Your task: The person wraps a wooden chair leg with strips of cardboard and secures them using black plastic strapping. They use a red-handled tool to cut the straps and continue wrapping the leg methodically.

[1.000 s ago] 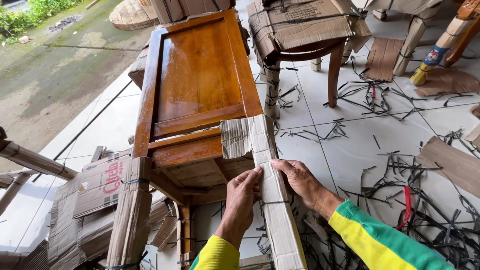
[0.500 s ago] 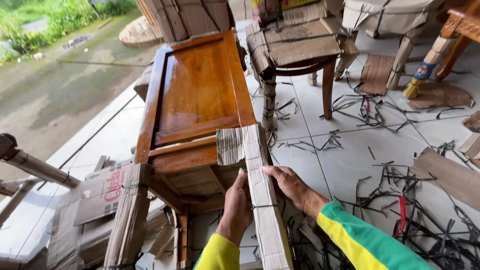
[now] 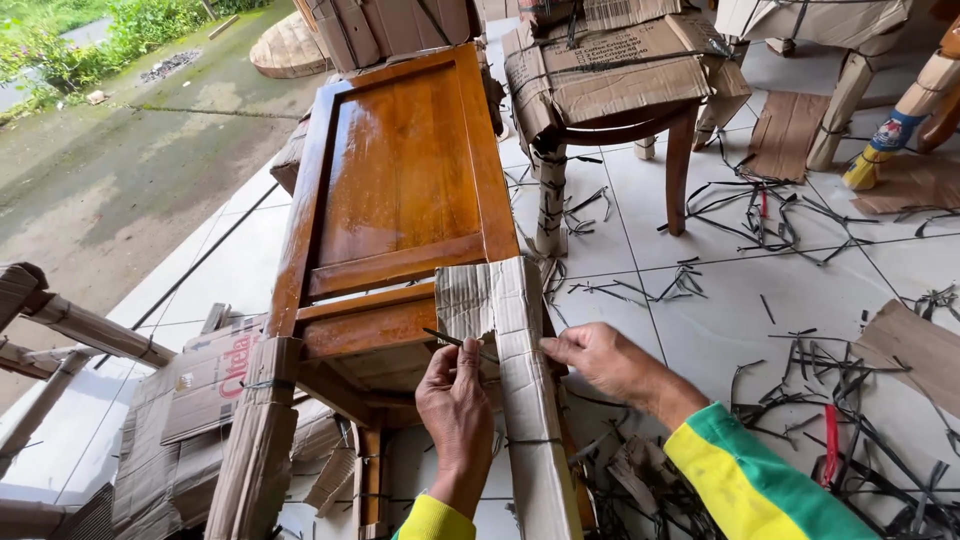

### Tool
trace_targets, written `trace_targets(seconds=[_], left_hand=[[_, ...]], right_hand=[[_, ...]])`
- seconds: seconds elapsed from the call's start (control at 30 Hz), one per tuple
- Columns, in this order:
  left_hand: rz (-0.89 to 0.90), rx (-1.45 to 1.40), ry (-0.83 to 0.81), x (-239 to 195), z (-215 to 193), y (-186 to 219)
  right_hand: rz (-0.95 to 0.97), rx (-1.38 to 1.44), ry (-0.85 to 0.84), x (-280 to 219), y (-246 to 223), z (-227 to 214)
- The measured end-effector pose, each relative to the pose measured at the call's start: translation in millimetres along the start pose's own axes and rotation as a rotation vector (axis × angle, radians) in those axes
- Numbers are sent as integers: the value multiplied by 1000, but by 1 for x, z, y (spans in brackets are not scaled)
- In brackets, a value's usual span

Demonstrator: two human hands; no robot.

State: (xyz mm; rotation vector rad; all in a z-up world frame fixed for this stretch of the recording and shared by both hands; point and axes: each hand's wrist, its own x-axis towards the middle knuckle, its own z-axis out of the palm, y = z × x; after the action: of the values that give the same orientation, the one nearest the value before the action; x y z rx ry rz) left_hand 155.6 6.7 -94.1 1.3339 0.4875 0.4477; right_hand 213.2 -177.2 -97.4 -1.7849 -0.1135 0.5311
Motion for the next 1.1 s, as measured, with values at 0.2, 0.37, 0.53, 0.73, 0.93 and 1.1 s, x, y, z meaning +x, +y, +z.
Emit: trace_targets(seconds=[0.2, 0.37, 0.53, 0.73, 0.93, 1.1], left_hand=[[248, 230, -155, 5, -15, 0], [249, 469, -287, 10, 8, 4], [275, 591, -377, 28, 22, 0], [502, 843, -654, 32, 27, 22], [400, 894, -723, 18, 31, 44], [149, 746, -573, 39, 24, 19]], right_hand=[[-66, 267, 31, -15, -4, -24], [-295, 484, 95, -24, -6, -9], [-317, 500, 149, -35, -18, -3], [-502, 38, 317, -33, -33, -2], [-619, -367, 492, -11, -27, -4], [-804, -543, 721, -18, -28, 2]])
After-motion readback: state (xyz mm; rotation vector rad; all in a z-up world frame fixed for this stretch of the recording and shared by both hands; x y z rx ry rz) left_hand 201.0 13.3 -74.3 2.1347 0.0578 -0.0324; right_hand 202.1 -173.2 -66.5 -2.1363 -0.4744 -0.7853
